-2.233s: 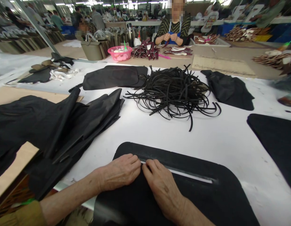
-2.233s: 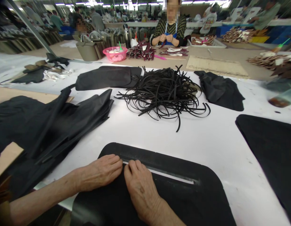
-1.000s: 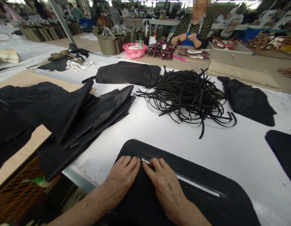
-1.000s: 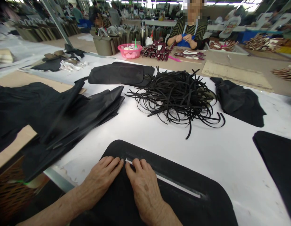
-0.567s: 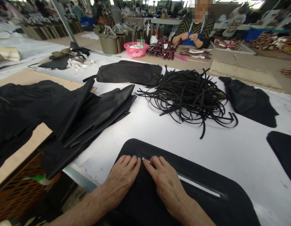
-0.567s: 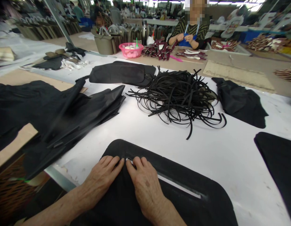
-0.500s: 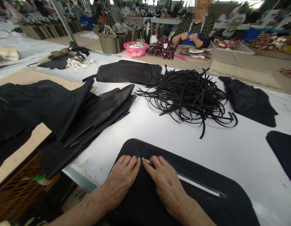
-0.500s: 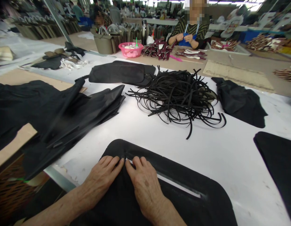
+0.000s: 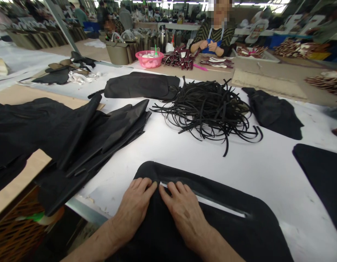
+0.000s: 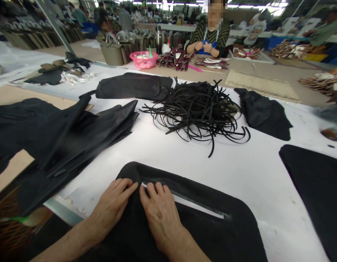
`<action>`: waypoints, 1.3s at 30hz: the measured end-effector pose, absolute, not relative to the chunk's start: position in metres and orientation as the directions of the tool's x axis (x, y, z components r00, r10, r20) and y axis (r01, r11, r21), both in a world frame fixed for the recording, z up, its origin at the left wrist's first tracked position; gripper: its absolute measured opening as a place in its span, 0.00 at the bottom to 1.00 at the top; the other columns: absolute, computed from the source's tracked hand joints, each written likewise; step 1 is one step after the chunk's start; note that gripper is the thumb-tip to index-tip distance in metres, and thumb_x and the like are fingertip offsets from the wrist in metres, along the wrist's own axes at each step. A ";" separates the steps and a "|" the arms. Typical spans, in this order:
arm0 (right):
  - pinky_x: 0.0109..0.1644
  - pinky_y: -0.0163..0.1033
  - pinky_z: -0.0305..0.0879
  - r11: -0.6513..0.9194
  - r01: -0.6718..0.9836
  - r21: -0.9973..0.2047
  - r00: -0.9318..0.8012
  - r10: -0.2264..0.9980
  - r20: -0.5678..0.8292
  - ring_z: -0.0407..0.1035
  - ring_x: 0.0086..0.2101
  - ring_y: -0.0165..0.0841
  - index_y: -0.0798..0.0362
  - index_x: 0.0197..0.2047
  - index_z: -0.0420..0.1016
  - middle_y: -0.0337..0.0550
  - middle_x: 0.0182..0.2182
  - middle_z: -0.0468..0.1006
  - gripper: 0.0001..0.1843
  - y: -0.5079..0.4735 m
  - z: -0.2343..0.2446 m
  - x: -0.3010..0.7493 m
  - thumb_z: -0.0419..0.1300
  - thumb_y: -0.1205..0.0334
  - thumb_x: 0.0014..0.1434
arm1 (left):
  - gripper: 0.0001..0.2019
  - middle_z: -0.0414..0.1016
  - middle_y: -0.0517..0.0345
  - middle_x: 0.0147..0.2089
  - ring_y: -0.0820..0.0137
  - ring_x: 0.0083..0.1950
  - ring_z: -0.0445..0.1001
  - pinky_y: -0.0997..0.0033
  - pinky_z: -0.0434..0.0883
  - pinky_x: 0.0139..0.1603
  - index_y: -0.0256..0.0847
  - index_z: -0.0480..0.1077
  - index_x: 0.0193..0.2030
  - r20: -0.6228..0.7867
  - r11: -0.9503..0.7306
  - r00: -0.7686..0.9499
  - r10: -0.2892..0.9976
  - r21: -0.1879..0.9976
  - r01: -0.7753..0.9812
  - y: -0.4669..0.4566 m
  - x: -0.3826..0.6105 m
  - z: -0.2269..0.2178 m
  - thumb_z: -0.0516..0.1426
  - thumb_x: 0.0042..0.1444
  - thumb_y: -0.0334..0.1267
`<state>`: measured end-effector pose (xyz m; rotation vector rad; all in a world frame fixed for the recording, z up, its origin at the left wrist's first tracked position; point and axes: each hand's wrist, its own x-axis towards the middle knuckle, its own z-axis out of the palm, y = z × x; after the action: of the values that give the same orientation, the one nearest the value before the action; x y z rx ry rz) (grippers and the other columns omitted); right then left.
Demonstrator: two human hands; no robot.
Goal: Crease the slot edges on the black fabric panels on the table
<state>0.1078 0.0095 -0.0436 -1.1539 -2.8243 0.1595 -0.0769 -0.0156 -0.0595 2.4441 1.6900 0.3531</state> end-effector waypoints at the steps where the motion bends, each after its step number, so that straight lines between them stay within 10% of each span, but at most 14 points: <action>1: 0.41 0.45 0.61 0.712 0.694 -0.110 -0.709 0.702 0.066 0.61 0.37 0.40 0.58 0.55 0.64 0.47 0.40 0.69 0.25 0.006 -0.045 0.108 0.56 0.76 0.52 | 0.17 0.69 0.49 0.45 0.64 0.45 0.68 0.60 0.70 0.46 0.36 0.65 0.52 0.134 -0.325 0.297 0.945 0.299 0.897 -0.015 -0.078 -0.061 0.46 0.57 0.25; 6: 0.42 0.44 0.61 0.683 0.725 -0.089 -0.662 0.726 0.188 0.61 0.38 0.40 0.63 0.47 0.70 0.50 0.42 0.71 0.21 -0.009 -0.052 0.108 0.58 0.79 0.48 | 0.19 0.68 0.49 0.47 0.64 0.47 0.67 0.62 0.70 0.47 0.37 0.64 0.52 0.260 -0.406 0.339 0.904 0.276 0.871 -0.018 -0.072 -0.057 0.43 0.57 0.24; 12: 0.41 0.46 0.61 0.697 0.705 -0.132 -0.674 0.716 0.182 0.63 0.37 0.40 0.61 0.48 0.69 0.50 0.40 0.73 0.19 -0.004 -0.047 0.111 0.57 0.77 0.52 | 0.21 0.68 0.47 0.48 0.62 0.45 0.66 0.58 0.68 0.47 0.35 0.63 0.55 0.099 -0.495 0.486 0.869 0.132 0.859 -0.018 -0.061 -0.052 0.46 0.55 0.23; 19: 0.47 0.40 0.64 0.459 0.440 -0.772 -0.476 0.848 0.233 0.67 0.42 0.33 0.51 0.41 0.73 0.43 0.42 0.74 0.16 0.017 -0.035 0.134 0.46 0.75 0.60 | 0.22 0.67 0.45 0.47 0.61 0.43 0.66 0.57 0.69 0.43 0.37 0.64 0.55 0.071 -0.419 0.413 0.908 0.136 0.898 -0.020 -0.067 -0.054 0.45 0.54 0.21; 24: 0.40 0.37 0.66 0.178 0.322 -0.930 -0.190 0.974 0.121 0.68 0.35 0.33 0.50 0.35 0.71 0.40 0.35 0.73 0.10 0.031 -0.021 0.157 0.49 0.67 0.61 | 0.22 0.65 0.49 0.45 0.64 0.41 0.67 0.60 0.71 0.40 0.42 0.66 0.52 0.106 -0.353 0.337 0.936 0.311 0.883 -0.014 -0.068 -0.049 0.44 0.55 0.22; 29: 0.38 0.35 0.65 0.285 0.477 -0.832 -0.294 0.943 0.154 0.67 0.35 0.31 0.50 0.38 0.71 0.41 0.35 0.71 0.13 0.015 -0.019 0.162 0.46 0.70 0.62 | 0.14 0.65 0.53 0.43 0.70 0.42 0.68 0.71 0.70 0.41 0.40 0.67 0.46 0.277 -0.269 0.131 0.952 0.548 0.792 -0.009 -0.071 -0.034 0.46 0.59 0.25; 34: 0.42 0.41 0.67 0.536 0.753 -0.381 -0.495 0.843 0.209 0.66 0.38 0.37 0.56 0.46 0.70 0.47 0.39 0.71 0.17 -0.009 -0.042 0.140 0.50 0.79 0.57 | 0.19 0.70 0.49 0.50 0.64 0.53 0.66 0.63 0.67 0.55 0.35 0.64 0.53 0.243 -0.619 0.570 0.784 0.242 0.748 -0.013 -0.054 -0.044 0.45 0.56 0.22; 39: 0.44 0.44 0.66 0.635 0.766 -0.098 -0.600 0.761 0.247 0.65 0.39 0.40 0.62 0.47 0.69 0.50 0.39 0.71 0.19 -0.019 -0.061 0.134 0.55 0.81 0.51 | 0.23 0.69 0.43 0.54 0.60 0.54 0.67 0.60 0.67 0.55 0.29 0.62 0.55 0.024 -0.655 0.655 0.755 0.042 0.754 -0.012 -0.041 -0.052 0.45 0.52 0.21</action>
<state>0.1344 -0.0187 -0.0611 -1.2376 -2.5924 -0.0258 -0.0410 -0.0118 -0.0523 2.8323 1.2925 0.0613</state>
